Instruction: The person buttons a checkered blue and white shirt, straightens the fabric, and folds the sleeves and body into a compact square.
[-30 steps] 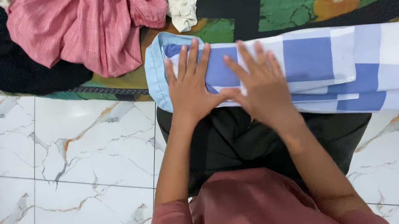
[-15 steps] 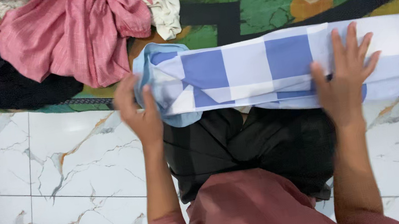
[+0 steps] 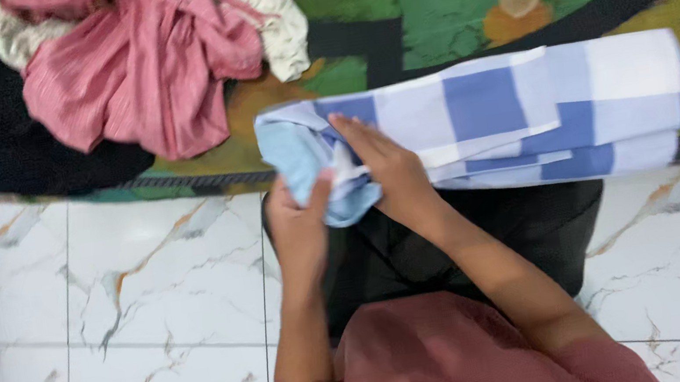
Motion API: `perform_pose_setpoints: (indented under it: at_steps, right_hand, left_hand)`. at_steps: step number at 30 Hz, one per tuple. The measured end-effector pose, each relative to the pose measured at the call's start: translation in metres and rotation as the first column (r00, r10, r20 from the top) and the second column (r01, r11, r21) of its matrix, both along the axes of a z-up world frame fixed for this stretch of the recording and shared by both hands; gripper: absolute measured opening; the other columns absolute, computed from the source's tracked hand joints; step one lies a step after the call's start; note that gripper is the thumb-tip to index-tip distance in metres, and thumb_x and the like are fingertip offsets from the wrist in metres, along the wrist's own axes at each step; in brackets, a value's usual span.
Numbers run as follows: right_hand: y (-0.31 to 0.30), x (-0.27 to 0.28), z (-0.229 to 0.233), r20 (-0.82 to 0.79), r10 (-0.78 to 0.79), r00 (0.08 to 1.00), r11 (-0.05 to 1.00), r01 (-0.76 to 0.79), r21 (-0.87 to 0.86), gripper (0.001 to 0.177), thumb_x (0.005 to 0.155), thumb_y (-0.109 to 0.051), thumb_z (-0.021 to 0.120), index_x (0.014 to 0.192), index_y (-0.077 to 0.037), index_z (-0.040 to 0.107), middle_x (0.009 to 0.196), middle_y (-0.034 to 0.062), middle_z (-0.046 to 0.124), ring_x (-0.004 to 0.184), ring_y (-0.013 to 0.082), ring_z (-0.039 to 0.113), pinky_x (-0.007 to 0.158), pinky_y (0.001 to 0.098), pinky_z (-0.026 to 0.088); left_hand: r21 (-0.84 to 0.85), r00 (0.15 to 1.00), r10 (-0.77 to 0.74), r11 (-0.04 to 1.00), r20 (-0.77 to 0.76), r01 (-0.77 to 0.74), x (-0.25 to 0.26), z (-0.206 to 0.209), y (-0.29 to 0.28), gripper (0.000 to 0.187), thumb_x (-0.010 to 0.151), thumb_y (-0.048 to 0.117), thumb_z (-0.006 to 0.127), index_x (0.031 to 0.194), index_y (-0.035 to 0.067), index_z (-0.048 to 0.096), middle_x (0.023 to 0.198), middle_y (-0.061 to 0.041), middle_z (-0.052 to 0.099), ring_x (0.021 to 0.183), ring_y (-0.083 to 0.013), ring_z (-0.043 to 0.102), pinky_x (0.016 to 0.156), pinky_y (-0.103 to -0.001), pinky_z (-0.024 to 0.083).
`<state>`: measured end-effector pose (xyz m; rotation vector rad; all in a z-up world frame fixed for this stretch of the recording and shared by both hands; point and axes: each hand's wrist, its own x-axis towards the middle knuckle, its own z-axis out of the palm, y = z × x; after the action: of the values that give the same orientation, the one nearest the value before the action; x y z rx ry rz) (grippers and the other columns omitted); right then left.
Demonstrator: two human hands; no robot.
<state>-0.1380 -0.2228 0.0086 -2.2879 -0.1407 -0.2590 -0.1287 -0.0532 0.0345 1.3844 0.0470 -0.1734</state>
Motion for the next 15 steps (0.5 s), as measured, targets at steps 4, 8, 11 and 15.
perform_pose_setpoints:
  at_steps: [4,8,11,15]
  right_hand:
    - [-0.049,-0.028,-0.022,-0.074,-0.351,0.933,0.934,0.355,0.048,0.052,0.1,-0.017,0.068,0.149,-0.009,0.052,0.141,0.0117,0.063,0.13,0.0275,0.062,0.109,0.0393,0.05]
    - [-0.093,-0.051,-0.035,-0.203,-0.66,0.723,0.301,0.502,0.811,0.042,0.1,-0.013,0.066,0.14,-0.007,0.054,0.131,0.0061,0.065,0.12,0.0232,0.064,0.102,0.0398,0.052]
    - [-0.115,-0.066,-0.043,-0.254,-0.644,0.722,-0.174,0.184,0.967,0.041,0.099,-0.008,0.066,0.138,-0.005,0.056,0.13,0.0053,0.065,0.12,0.0205,0.063,0.103,0.0373,0.053]
    - [-0.141,-0.09,-0.058,-0.234,-0.554,0.799,-0.269,0.094,0.959,0.038,0.097,-0.004,0.065,0.135,-0.005,0.06,0.127,0.0057,0.068,0.12,0.0192,0.065,0.101,0.0351,0.053]
  left_hand:
    - [-0.272,0.84,-0.428,0.81,0.333,0.52,-0.008,0.032,-0.076,0.067,0.099,0.021,0.073,0.154,0.011,0.037,0.115,-0.004,0.068,0.105,-0.0128,0.068,0.097,-0.029,0.055]
    - [0.374,0.573,-0.452,0.891,0.684,0.256,-0.003,0.026,-0.134,0.053,0.105,0.03,0.072,0.152,0.015,0.053,0.132,0.0,0.069,0.12,-0.0207,0.063,0.11,-0.035,0.048]
    - [0.64,0.441,-0.582,0.768,0.684,0.02,0.005,0.005,-0.17,0.074,0.093,0.045,0.075,0.156,0.02,0.045,0.159,-0.007,0.05,0.148,-0.0327,0.043,0.124,-0.05,0.031]
    - [0.803,0.441,-0.722,0.595,0.534,0.002,0.007,-0.022,-0.195,0.09,0.081,0.059,0.076,0.156,0.019,0.045,0.167,-0.011,0.032,0.158,-0.0365,0.024,0.127,-0.065,0.013]
